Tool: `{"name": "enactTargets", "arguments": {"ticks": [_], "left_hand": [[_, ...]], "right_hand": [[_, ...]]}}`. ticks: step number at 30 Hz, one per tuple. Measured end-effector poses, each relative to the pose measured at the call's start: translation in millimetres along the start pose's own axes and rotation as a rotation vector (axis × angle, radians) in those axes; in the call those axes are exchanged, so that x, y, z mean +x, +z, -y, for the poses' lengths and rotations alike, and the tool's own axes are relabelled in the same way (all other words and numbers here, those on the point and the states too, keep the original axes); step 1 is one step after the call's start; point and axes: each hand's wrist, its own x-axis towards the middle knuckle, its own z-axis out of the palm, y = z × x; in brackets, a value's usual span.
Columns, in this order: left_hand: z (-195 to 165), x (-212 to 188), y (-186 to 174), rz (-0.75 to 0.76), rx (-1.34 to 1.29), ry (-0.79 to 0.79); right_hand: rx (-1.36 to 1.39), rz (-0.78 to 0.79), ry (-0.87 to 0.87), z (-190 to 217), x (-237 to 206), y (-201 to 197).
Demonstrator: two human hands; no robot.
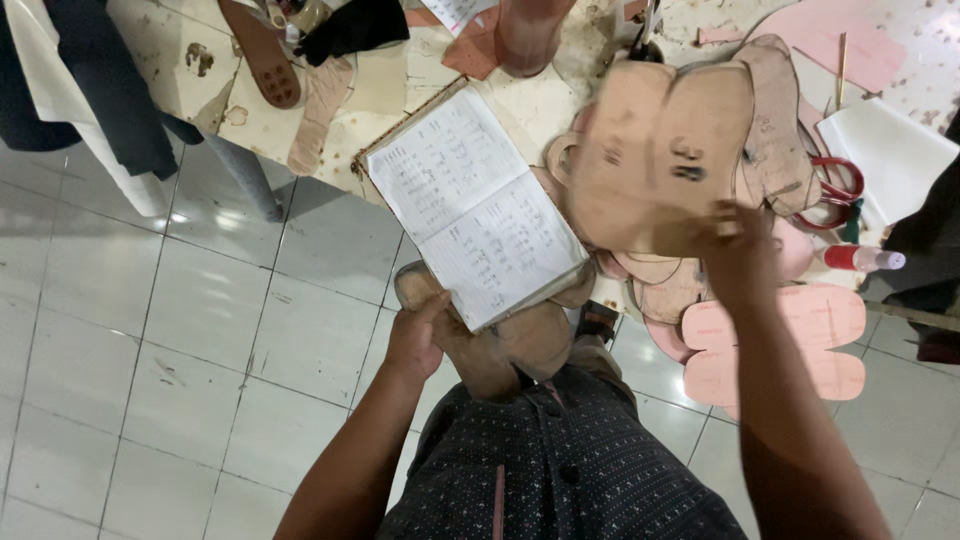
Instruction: The person spreads a large red material sheet over the work table, then picks up pink paper shoe patterns from a nearby table and lays them on the sheet. They hold the patterns flat with one hand and trace around their edges with a pointed stylus, repositioning the patterns to trace additional outlines on the sheet.
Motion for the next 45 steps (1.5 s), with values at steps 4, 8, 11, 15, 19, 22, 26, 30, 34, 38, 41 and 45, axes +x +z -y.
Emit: {"name": "enactTargets", "arguments": {"ticks": [4,8,11,15,19,22,26,30,34,38,41,45], "left_hand": [[-10,-8,3,0.003,-0.008,-0.006],[-21,-14,-2,-0.007,-0.025,-0.028],[-23,-15,-3,0.051,-0.061,-0.046],[-18,-13,-6,0.067,-0.065,-0.053],[-11,-7,-13,0.023,-0.046,-0.051],[-7,-6,-19,-0.046,-0.039,-0.034],[-2,-16,-28,-0.046,0.165,0.01],[1,-25,-34,0.017,-0.021,0.07],[3,-25,-41,-0.014,-0.066,0.028],[10,-16,-39,0.006,-0.133,0.033],[10,-13,-37,0.005,-0.131,0.057],[6,-16,-32,0.081,-0.177,0.069]], "right_hand": [[-0.164,-0.011,-0.217,17,-15,48],[-0.557,-0.299,-0.451,19,-13,40],[-0.442,-0.115,-0.348,24,-14,37],[0.234,0.638,0.253,57,-33,76],[0.341,0.608,0.281,111,-39,89],[0.346,0.502,0.282,156,-18,77],[0.511,0.351,0.122,199,23,65],[0.682,0.35,0.122,203,46,63],[0.376,0.26,-0.128,175,41,70],[-0.405,0.561,-0.009,120,2,82],[-0.404,0.619,-0.04,85,-41,91],[0.495,0.562,0.54,59,-72,106]]}}
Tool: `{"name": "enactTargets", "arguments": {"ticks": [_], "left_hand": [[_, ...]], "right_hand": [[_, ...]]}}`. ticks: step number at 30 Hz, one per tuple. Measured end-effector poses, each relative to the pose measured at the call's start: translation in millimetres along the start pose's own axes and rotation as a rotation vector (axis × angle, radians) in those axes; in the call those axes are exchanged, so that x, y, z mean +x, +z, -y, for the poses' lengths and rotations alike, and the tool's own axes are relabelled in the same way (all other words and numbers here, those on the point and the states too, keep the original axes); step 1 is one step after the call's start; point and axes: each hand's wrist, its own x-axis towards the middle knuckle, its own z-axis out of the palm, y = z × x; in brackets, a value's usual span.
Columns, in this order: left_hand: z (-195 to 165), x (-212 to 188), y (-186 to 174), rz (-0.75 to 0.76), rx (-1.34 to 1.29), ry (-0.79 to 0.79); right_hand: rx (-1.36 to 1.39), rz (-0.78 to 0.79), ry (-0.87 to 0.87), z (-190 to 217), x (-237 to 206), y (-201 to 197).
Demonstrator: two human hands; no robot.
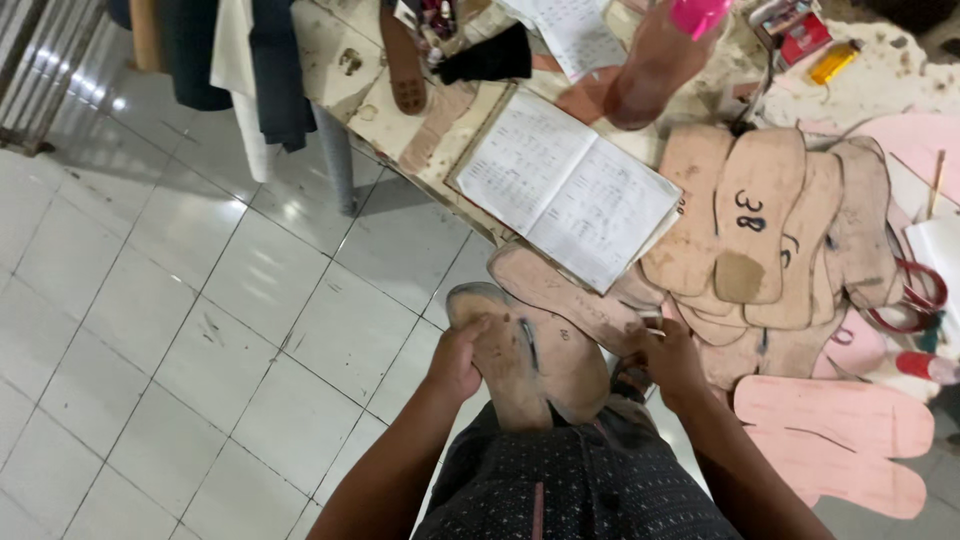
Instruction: The person spreads a large red material sheet over the work table, then picks up pink paper shoe patterns from a nearby table and lays them on the sheet. They hold the patterns flat with one hand and trace around their edges with a pointed stylus, repositioning the patterns to trace additional outlines on the sheet.
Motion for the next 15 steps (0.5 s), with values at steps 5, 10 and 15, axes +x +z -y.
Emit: {"name": "enactTargets", "arguments": {"ticks": [5,10,15], "left_hand": [[-10,-10,14,-0.025,0.004,0.015],[-18,-31,28,0.015,-0.101,0.056],[-8,-68,17,0.074,0.202,0.112]], "right_hand": [[0.328,0.138,0.039,-2,-2,-6],[-0.029,0.199,0.123,0,-44,2],[-0.351,0.408,-0.15,3,-87,14]]}}
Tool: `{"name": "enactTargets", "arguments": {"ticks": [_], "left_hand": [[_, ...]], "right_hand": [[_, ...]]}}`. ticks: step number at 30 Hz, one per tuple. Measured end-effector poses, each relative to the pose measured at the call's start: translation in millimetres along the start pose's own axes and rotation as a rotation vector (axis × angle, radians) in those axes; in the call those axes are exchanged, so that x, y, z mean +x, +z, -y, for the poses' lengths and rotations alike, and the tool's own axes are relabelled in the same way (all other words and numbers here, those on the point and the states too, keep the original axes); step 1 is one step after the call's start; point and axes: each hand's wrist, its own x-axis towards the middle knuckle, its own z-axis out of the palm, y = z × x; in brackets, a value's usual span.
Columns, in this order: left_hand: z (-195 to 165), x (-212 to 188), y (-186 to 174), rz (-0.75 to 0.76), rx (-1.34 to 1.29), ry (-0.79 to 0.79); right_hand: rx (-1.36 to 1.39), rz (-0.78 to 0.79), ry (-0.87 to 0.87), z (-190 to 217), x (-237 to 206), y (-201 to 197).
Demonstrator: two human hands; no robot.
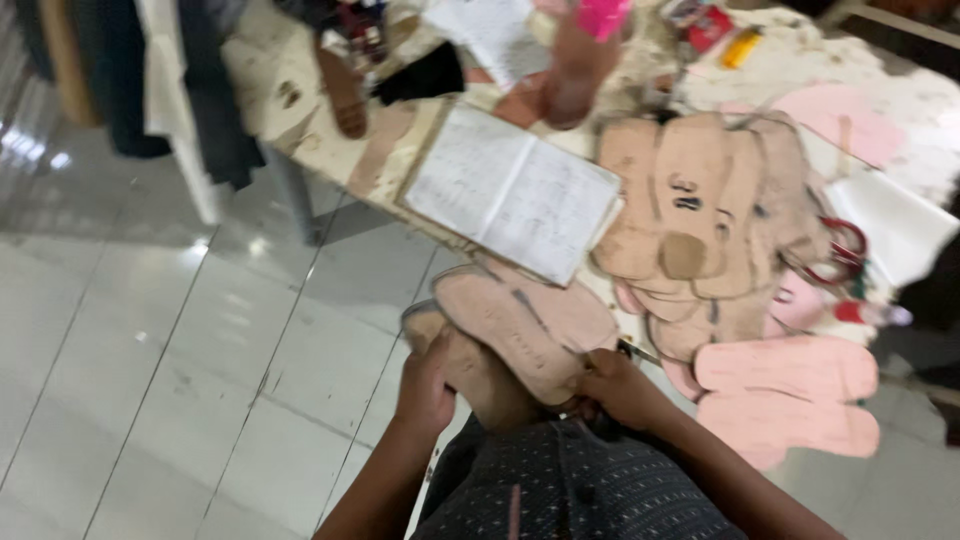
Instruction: The person spreads a large red material sheet over the work table, then picks up pink paper shoe patterns from a nearby table and lays them on the sheet. They hold the patterns flat with one hand and trace around their edges with a pointed stylus, repositioning the patterns to trace additional outlines on the sheet.
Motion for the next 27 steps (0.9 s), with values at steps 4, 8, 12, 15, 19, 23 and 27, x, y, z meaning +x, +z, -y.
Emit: {"name": "enactTargets", "arguments": {"ticks": [4,8,12,15,19,23,27], "left_hand": [[7,-9,0,-0.117,-0.057,0.039],[-2,-34,6,-0.246,0.281,0.119],[-18,-51,34,-0.16,-0.068,0.167],[-18,-58,67,-0.184,-0.062,0.185],[-9,-66,99,0.053,-0.079,0.266],[5,-62,123,0.103,0.083,0.254],[12,-55,143,0.073,0.135,0.316]], "right_hand": [[0.145,0.058,0.096,16,-33,-6],[0.188,0.018,0.115,30,-70,-18],[0.295,0.0,-0.052,37,-87,-33],[0.234,0.027,-0.117,40,-92,-39],[0.079,-0.018,-0.119,43,-102,-33],[-0.272,-0.085,-0.14,35,-124,-42],[-0.202,-0.129,-0.073,12,-140,-60]]}}
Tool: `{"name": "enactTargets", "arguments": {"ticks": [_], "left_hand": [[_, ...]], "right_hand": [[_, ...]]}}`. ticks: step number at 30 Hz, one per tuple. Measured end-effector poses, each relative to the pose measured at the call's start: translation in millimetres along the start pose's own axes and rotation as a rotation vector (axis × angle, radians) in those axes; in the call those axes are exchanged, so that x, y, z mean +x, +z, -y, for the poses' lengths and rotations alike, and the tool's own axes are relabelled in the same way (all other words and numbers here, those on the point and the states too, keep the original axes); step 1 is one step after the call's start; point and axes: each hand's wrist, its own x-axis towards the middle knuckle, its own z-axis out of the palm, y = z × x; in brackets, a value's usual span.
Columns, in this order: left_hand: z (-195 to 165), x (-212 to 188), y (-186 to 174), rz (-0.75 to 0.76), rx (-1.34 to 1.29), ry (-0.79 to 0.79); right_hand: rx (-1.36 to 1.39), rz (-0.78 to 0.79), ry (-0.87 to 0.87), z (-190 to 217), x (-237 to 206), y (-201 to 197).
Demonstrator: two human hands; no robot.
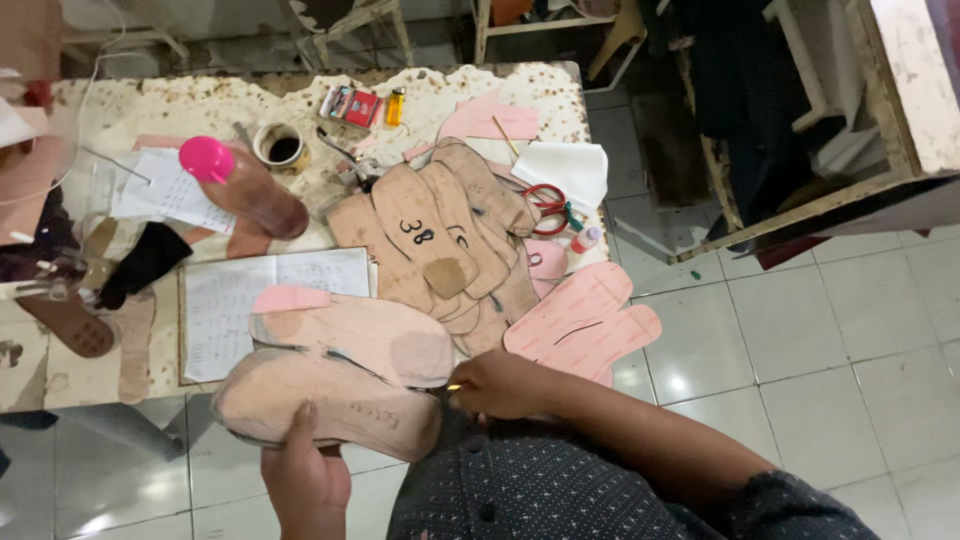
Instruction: The person spreads a large red material sheet over the work table, then picks up pink paper shoe patterns from a nearby table and lays them on the sheet. They hold the patterns flat with one hand and trace around their edges with a pointed stylus, repositioning the patterns to trace additional outlines on the sheet.
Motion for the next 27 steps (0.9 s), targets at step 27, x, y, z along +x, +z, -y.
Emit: {"name": "enactTargets", "arguments": {"ticks": [27], "left_hand": [[97,44,-8,0.335,0.526,-0.317]], "right_hand": [[1.037,-1.221,0.426,-239,-93,-26]]}}
